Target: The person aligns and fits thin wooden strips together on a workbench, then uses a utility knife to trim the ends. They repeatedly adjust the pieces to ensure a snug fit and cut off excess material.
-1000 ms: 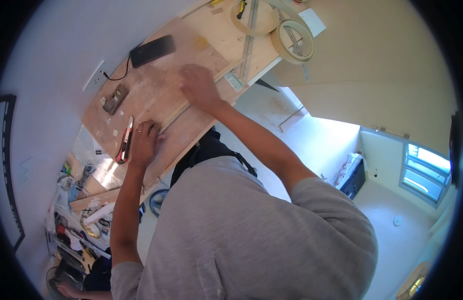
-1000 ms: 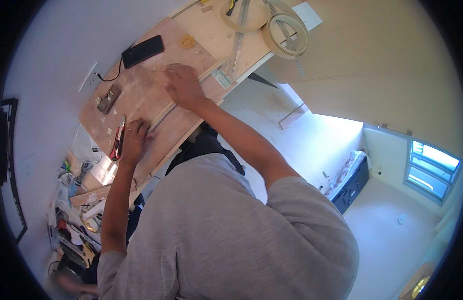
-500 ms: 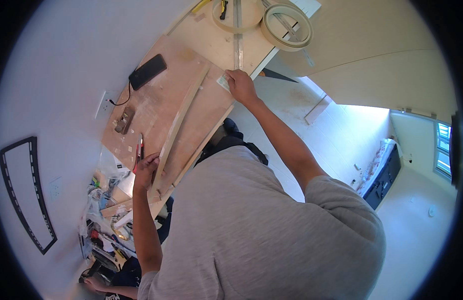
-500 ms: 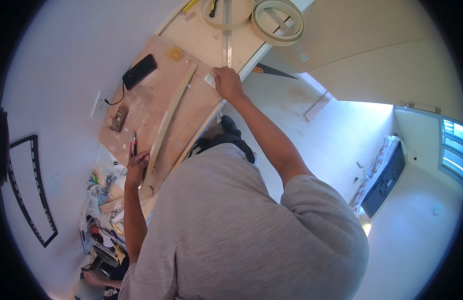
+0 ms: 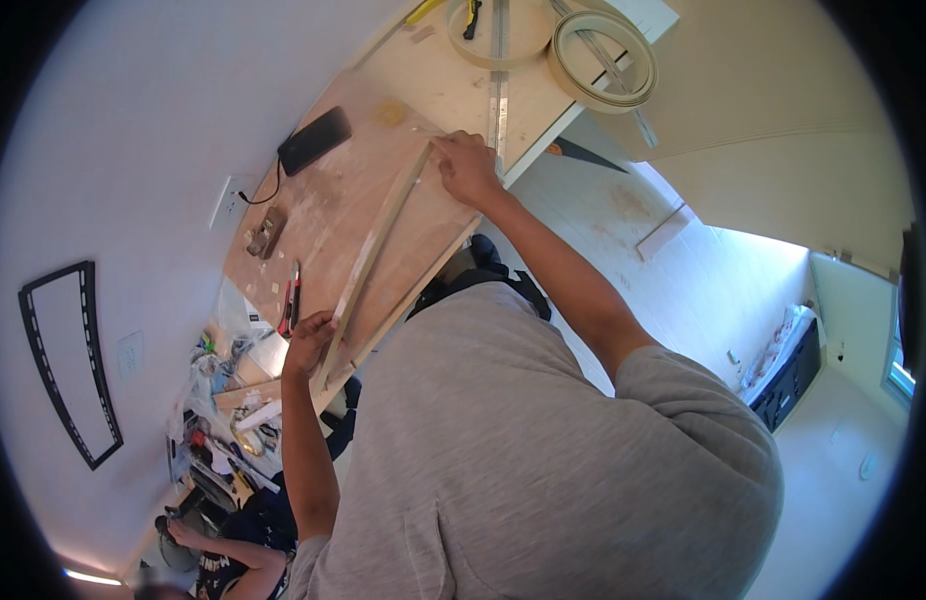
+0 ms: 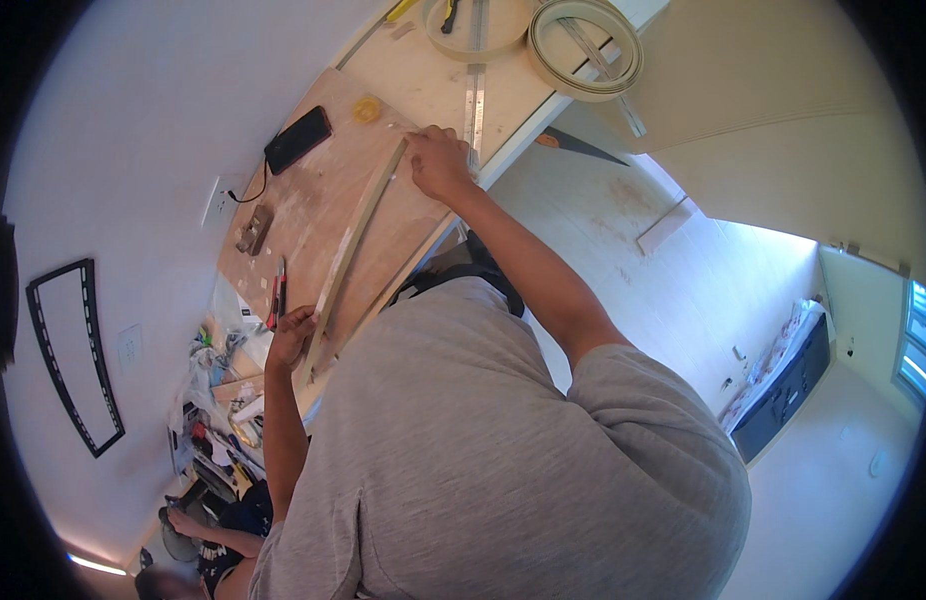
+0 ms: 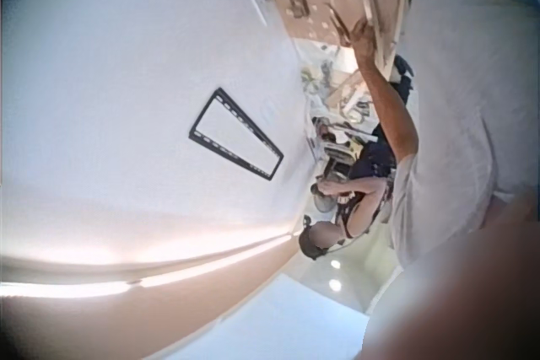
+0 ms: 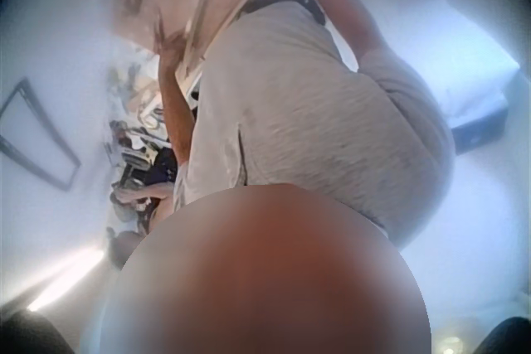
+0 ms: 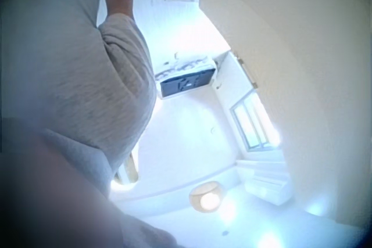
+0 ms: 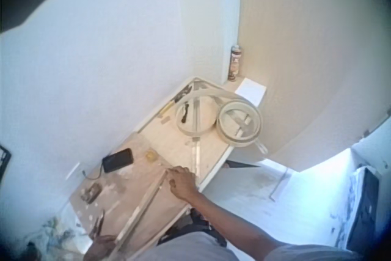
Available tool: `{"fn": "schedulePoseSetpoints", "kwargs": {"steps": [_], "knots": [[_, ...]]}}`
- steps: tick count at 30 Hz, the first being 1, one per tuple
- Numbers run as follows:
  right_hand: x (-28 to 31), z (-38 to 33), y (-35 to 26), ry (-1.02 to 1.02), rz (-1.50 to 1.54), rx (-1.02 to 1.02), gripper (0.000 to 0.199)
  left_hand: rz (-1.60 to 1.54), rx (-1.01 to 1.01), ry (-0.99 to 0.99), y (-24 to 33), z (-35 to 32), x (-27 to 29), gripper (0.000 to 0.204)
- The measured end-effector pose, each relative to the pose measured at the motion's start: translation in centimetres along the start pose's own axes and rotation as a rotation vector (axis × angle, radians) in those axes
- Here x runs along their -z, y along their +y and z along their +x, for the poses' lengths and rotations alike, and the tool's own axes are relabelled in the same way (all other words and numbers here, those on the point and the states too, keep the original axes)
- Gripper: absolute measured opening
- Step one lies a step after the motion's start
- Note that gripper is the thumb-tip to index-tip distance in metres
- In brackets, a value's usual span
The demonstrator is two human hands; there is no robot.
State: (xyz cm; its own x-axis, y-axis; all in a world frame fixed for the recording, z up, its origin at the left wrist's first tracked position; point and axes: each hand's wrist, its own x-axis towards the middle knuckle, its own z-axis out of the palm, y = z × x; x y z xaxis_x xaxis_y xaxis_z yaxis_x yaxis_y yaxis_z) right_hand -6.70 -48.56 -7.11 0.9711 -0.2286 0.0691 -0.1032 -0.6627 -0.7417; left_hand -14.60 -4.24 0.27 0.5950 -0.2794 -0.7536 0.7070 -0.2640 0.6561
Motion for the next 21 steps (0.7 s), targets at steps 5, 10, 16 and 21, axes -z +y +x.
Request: {"fn": "schedulePoseSetpoints", "kwargs": {"steps": [5,10,16,21], "knots": [[-0.2,1.1,0.3,-0.072,0.009,-0.104,0.04,0.143,-0.01,0.054,-0.1,-0.6,-1.0,0.024],[0.1,1.4,1.0,-0.079,0.147,-0.128,0.033,0.418,-0.095,0.155,0.9,-1.1,-1.8,0.018],[0.8,1.3,1.3,-0.022,0.194,-0.089,0.034,0.865,-0.58,0.4,2.1,-0.2,-3.0,0.024],[1.0,0.3,0.5,0.056,0.268,-0.145,0.034,0.952,-0.677,0.387,2.7,0.6,-2.7,0.025]]}}
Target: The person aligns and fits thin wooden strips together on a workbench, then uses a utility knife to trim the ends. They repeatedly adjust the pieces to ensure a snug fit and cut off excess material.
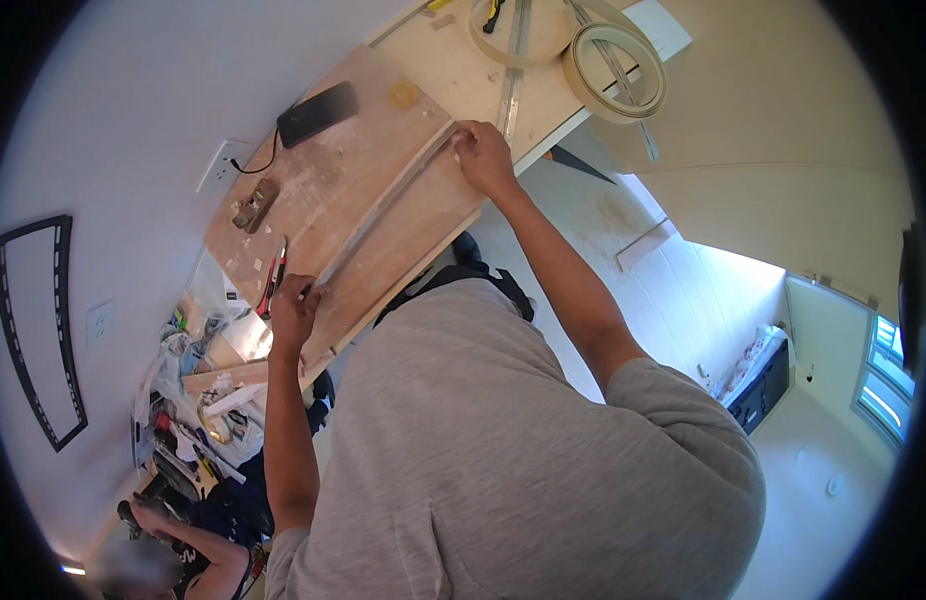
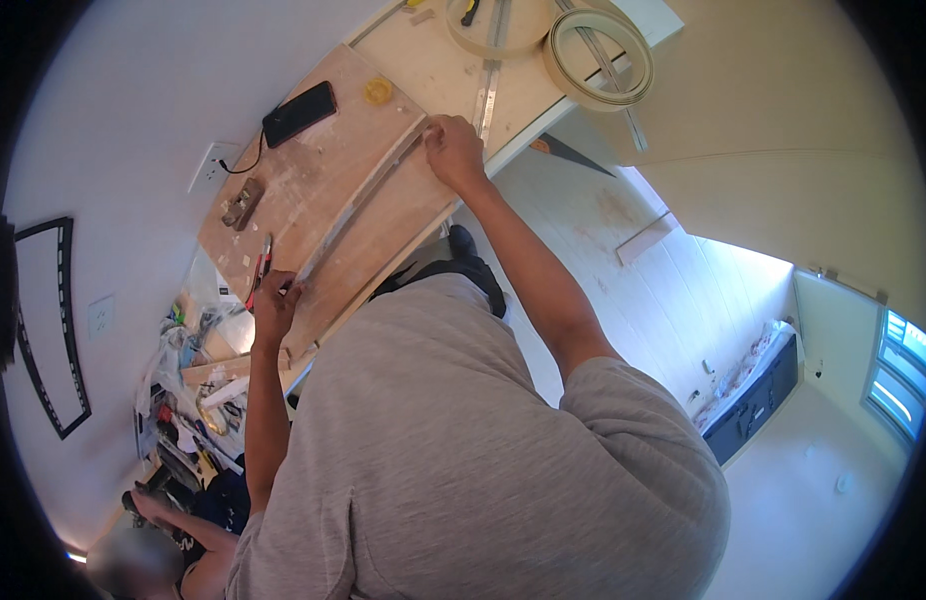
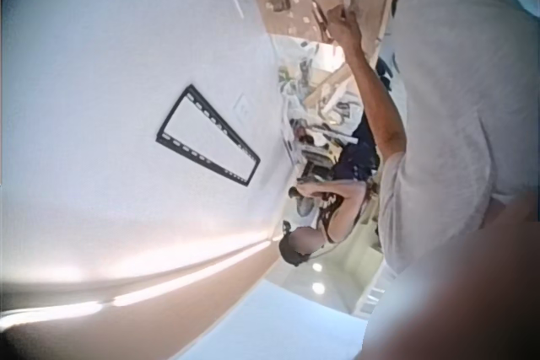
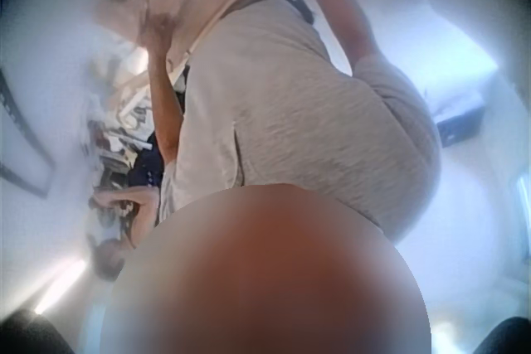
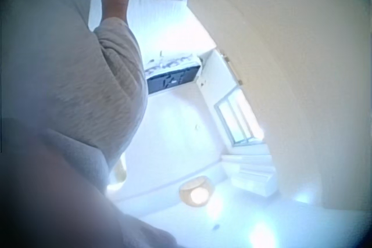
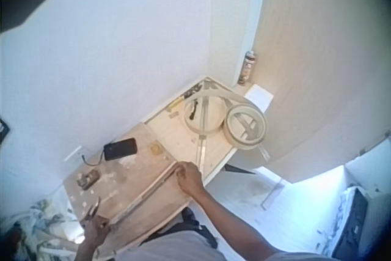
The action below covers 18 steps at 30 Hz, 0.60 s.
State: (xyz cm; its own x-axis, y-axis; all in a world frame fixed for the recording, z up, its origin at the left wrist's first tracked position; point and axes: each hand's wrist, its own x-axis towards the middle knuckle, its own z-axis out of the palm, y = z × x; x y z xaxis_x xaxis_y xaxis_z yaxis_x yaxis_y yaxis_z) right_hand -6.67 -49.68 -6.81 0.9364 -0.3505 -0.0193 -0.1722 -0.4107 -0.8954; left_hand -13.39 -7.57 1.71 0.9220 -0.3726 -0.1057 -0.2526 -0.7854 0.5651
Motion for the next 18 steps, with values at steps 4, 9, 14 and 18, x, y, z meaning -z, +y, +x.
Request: {"fn": "schedulePoseSetpoints", "kwargs": {"steps": [4,9,14,18], "knots": [[0.5,-1.1,-1.9,0.103,0.484,-0.237,0.034,0.0,0.006,0.063,1.2,0.2,0.8,0.027],[2.4,-2.7,-4.4,0.141,0.983,-0.326,0.028,-0.112,-0.094,0.29,3.3,-0.1,0.9,0.03],[1.0,-5.7,-7.5,0.071,1.241,-0.291,0.025,-0.437,0.066,-0.18,1.3,-0.1,2.3,0.03],[0.3,-5.8,-10.4,0.214,1.042,-0.158,0.023,-0.489,0.058,-0.235,0.2,-0.7,3.0,0.025]]}}
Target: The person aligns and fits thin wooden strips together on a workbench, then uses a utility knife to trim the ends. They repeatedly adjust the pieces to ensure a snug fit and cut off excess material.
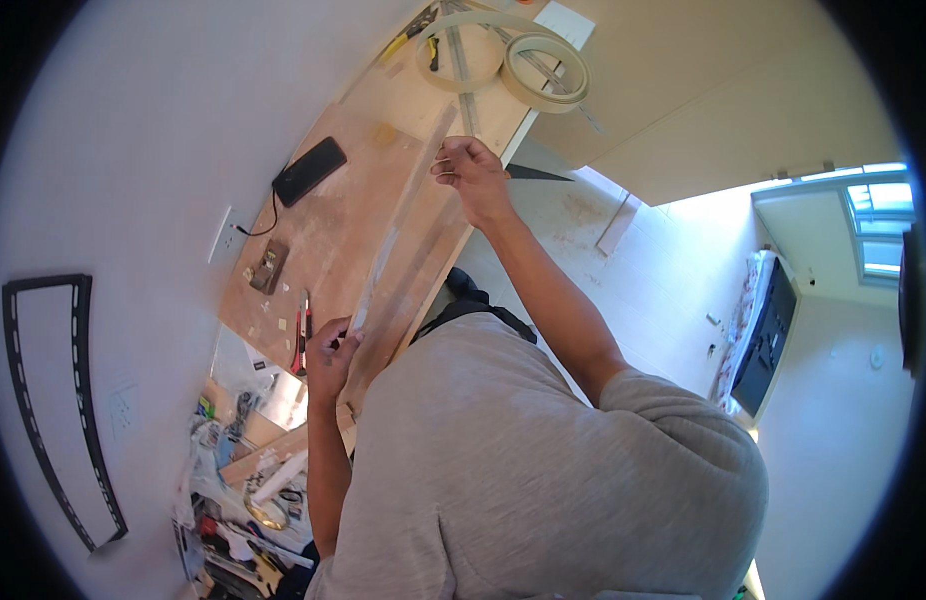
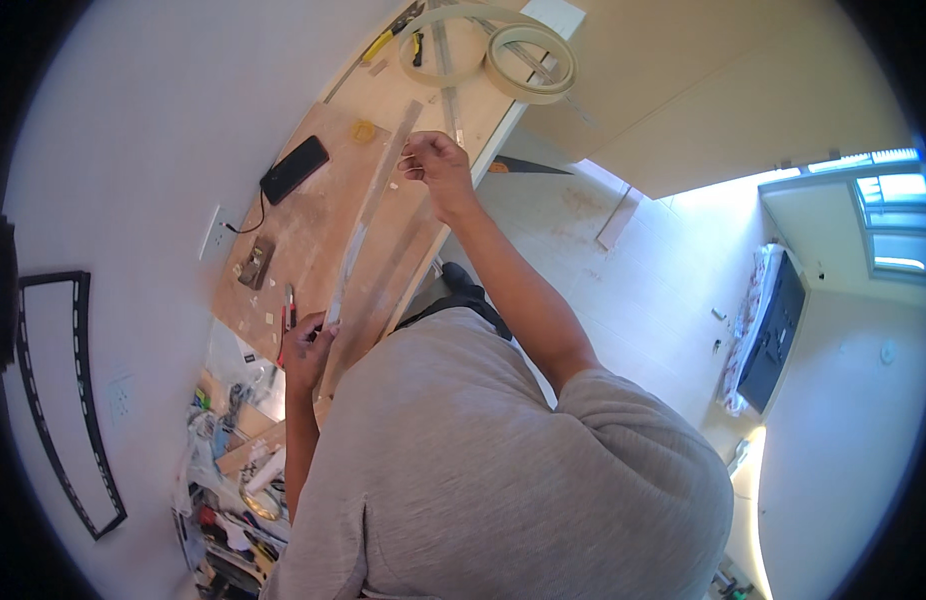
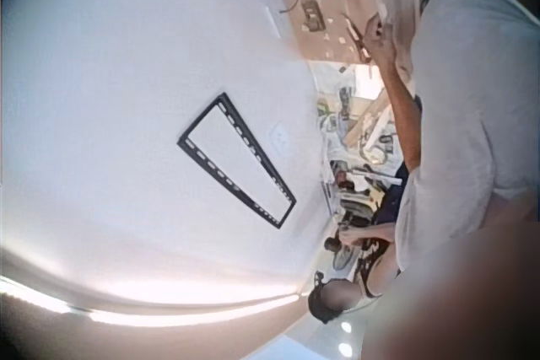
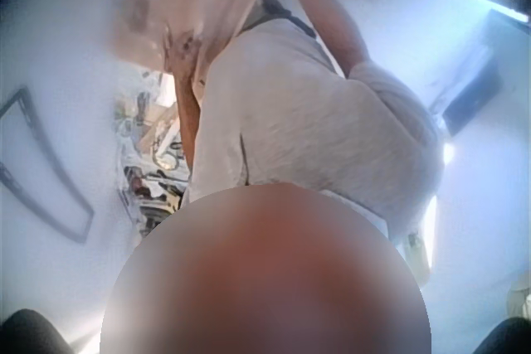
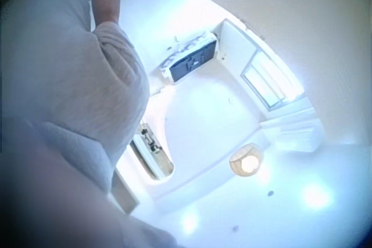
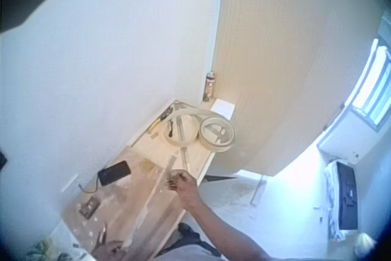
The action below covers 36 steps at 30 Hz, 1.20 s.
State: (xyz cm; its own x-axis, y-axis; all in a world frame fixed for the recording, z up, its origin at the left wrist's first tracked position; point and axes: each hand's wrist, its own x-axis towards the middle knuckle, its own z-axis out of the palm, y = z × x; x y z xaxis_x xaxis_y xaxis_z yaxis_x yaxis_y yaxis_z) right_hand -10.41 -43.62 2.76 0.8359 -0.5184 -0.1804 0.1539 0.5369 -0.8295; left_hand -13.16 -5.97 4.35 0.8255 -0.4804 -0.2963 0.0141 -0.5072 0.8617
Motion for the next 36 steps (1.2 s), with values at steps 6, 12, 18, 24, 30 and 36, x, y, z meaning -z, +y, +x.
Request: {"fn": "schedulePoseSetpoints", "kwargs": {"steps": [6,12,18,24,30,36], "knots": [[-2.1,0.5,-1.7,-0.055,-0.118,0.023,0.02,-0.102,-0.153,-0.017,0.2,-0.1,0.4,0.023],[-2.9,1.1,-2.1,-0.08,-0.091,0.02,0.022,-0.165,-0.094,-0.003,0.4,0.0,0.2,0.022],[-3.3,2.3,-2.3,-0.062,-0.247,0.069,0.021,-0.1,-0.144,0.046,0.9,0.1,0.1,0.02],[-3.1,3.0,-2.1,-0.086,-0.384,0.066,0.017,-0.008,-0.176,0.079,1.8,-0.2,-0.1,0.021],[-2.7,3.5,-1.5,-0.059,-0.425,-0.029,0.019,0.143,-0.287,0.122,2.3,-0.4,-0.3,0.023],[-2.4,3.8,-1.6,-0.06,-0.521,-0.001,0.017,0.056,-0.27,0.172,1.9,-0.5,-0.8,0.022]]}}
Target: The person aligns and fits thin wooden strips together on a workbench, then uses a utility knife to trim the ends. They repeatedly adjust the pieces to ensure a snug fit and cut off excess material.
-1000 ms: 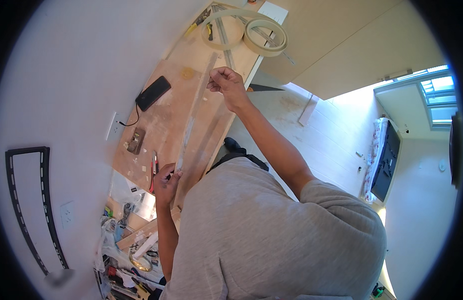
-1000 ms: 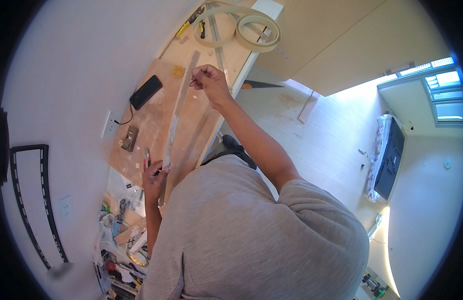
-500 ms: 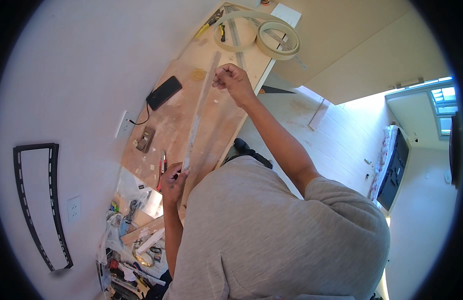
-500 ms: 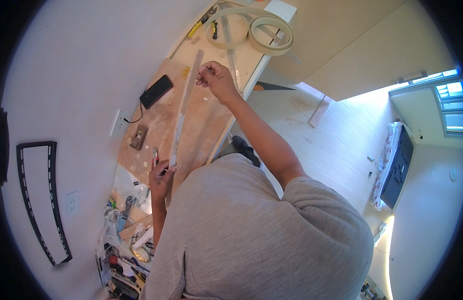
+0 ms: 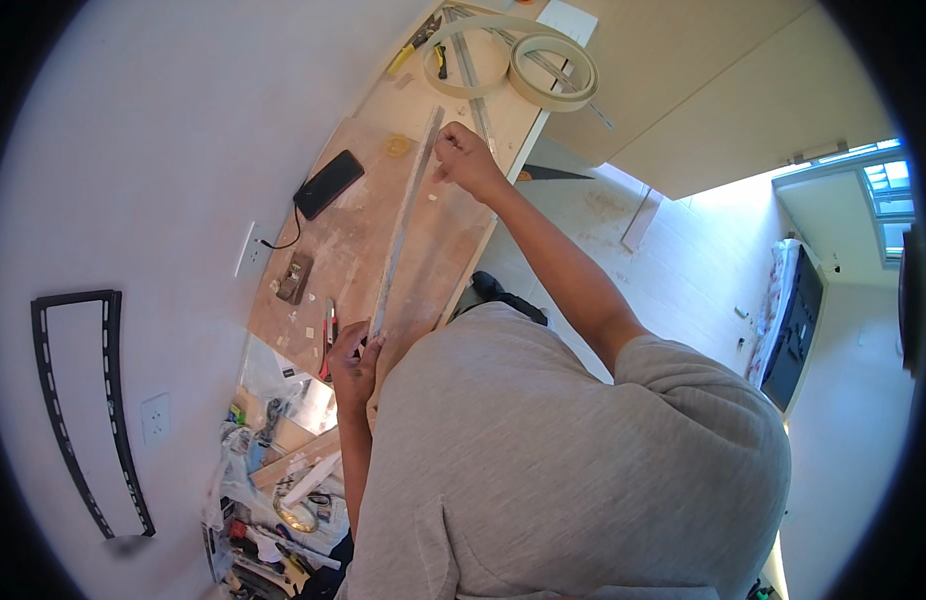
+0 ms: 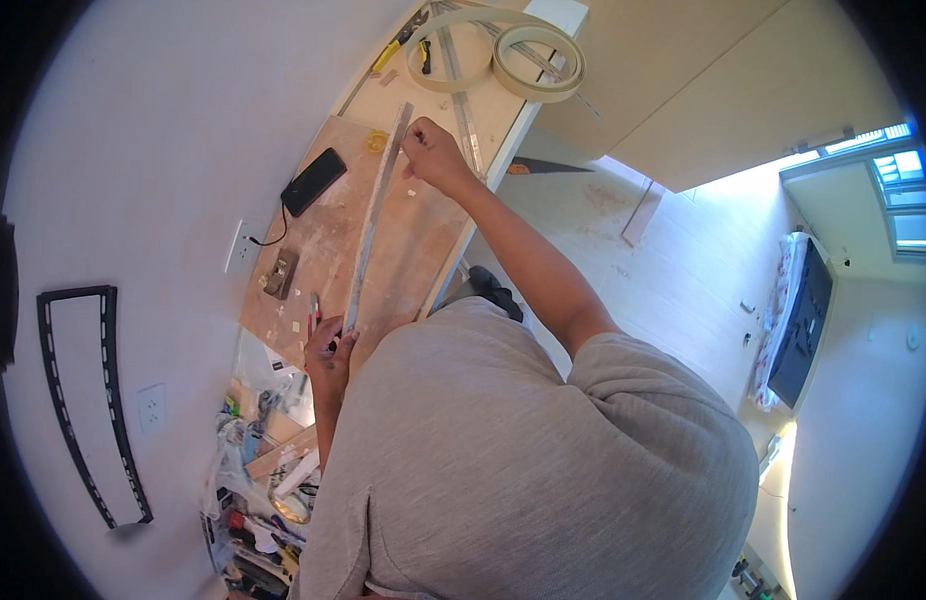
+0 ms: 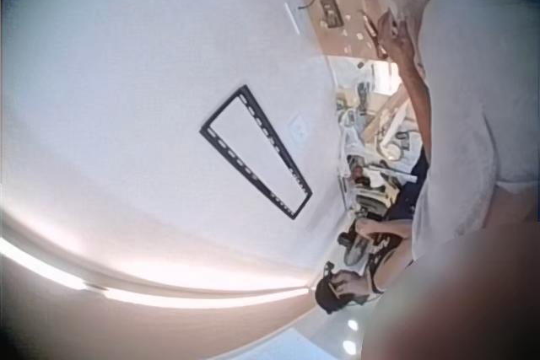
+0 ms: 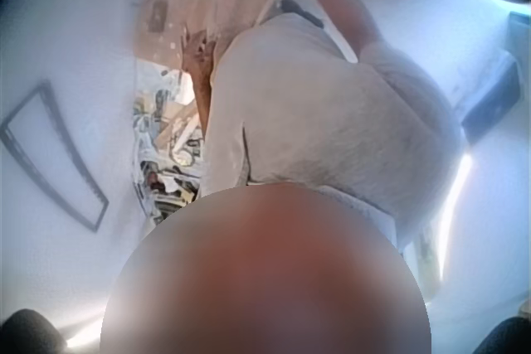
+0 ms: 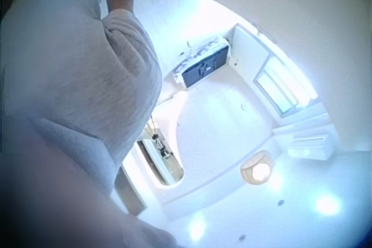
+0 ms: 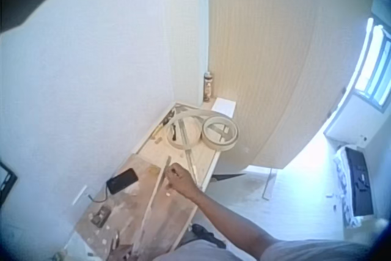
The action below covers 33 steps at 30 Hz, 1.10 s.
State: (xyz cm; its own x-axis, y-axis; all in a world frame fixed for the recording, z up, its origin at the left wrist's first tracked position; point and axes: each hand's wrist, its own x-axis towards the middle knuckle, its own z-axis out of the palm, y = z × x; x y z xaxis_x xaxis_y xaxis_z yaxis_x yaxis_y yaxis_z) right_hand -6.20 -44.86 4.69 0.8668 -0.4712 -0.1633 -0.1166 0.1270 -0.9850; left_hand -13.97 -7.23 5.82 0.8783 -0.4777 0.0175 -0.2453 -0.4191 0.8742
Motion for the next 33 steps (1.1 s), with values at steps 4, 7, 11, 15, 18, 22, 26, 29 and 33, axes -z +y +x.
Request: {"fn": "schedulePoseSetpoints", "kwargs": {"steps": [4,7,11,15,18,22,26,29,33], "knots": [[0.4,-0.2,-0.5,-0.111,0.237,-0.073,0.018,-0.02,0.038,-0.013,-0.2,-0.1,0.0,0.022],[0.6,-0.5,-0.8,-0.145,0.28,-0.051,0.023,-0.037,0.053,-0.029,-0.5,-0.2,0.3,0.022],[0.3,-0.9,-0.9,-0.158,0.335,-0.05,0.028,-0.07,0.091,-0.077,-1.7,-0.3,0.5,0.022],[0.2,-0.8,-1.0,-0.1,0.25,0.053,0.025,-0.229,0.181,-0.096,-2.9,-0.5,0.2,0.022],[0.6,-0.8,-1.2,-0.1,0.224,0.048,0.019,-0.279,0.222,-0.129,-3.0,-0.6,0.3,0.022],[0.9,-1.2,-1.6,-0.131,0.018,0.159,0.015,-0.244,0.264,-0.162,-2.2,-0.4,1.0,0.022],[0.6,-1.7,-2.2,-0.134,-0.017,0.239,0.016,-0.287,0.257,-0.169,-1.3,-0.1,1.3,0.021],[0.5,-1.9,-3.1,-0.157,0.032,0.277,0.017,-0.322,0.262,-0.191,-1.1,0.2,1.7,0.02],[0.7,-2.1,-4.7,-0.175,0.078,0.237,0.018,-0.37,0.29,-0.234,-1.0,0.3,2.2,0.02]]}}
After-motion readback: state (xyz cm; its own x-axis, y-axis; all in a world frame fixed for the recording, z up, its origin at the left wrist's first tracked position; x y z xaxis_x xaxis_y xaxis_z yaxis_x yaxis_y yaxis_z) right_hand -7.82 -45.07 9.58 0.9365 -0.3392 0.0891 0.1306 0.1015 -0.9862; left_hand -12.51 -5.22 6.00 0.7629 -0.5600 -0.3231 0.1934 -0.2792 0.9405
